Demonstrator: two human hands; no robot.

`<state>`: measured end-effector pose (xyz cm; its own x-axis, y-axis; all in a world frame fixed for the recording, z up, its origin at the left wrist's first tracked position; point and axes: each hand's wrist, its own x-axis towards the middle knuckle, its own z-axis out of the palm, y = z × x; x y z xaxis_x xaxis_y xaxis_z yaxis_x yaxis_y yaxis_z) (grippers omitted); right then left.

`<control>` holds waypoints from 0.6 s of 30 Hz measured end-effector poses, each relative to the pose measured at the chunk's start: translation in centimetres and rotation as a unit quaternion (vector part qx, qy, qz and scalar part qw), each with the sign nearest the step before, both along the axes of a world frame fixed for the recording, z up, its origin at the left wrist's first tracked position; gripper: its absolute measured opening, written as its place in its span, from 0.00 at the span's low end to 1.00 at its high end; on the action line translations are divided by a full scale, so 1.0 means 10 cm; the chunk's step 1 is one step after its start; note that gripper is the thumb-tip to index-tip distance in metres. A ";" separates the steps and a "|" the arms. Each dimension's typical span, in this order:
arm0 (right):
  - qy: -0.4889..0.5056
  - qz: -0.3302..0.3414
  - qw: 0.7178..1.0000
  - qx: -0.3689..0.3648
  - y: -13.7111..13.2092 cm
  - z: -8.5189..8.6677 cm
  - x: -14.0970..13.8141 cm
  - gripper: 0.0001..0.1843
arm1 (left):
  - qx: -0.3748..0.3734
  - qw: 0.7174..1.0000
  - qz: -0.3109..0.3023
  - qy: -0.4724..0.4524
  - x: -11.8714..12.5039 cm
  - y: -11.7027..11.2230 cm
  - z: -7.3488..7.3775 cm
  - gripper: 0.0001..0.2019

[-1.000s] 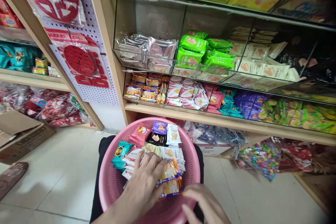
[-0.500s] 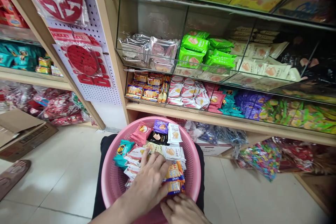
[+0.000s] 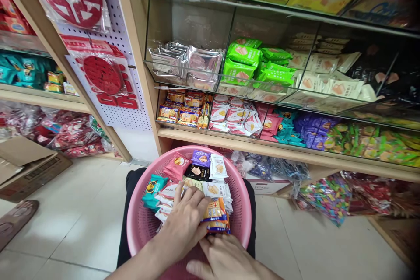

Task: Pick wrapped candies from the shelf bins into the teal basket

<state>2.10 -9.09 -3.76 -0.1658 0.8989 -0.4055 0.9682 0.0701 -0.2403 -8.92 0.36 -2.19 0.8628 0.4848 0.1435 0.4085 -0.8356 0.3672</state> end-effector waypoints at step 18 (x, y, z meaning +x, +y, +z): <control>-0.044 0.049 0.996 0.068 0.00 -0.56 0.14 0.20 | 0.000 1.000 0.022 0.008 0.12 -0.06 -0.08 0.13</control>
<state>3.45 -9.10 -9.33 -0.2255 0.9274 -0.2986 0.9717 0.1920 -0.1377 -7.75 -0.20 -3.02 0.8425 0.5226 0.1304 0.4505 -0.8164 0.3612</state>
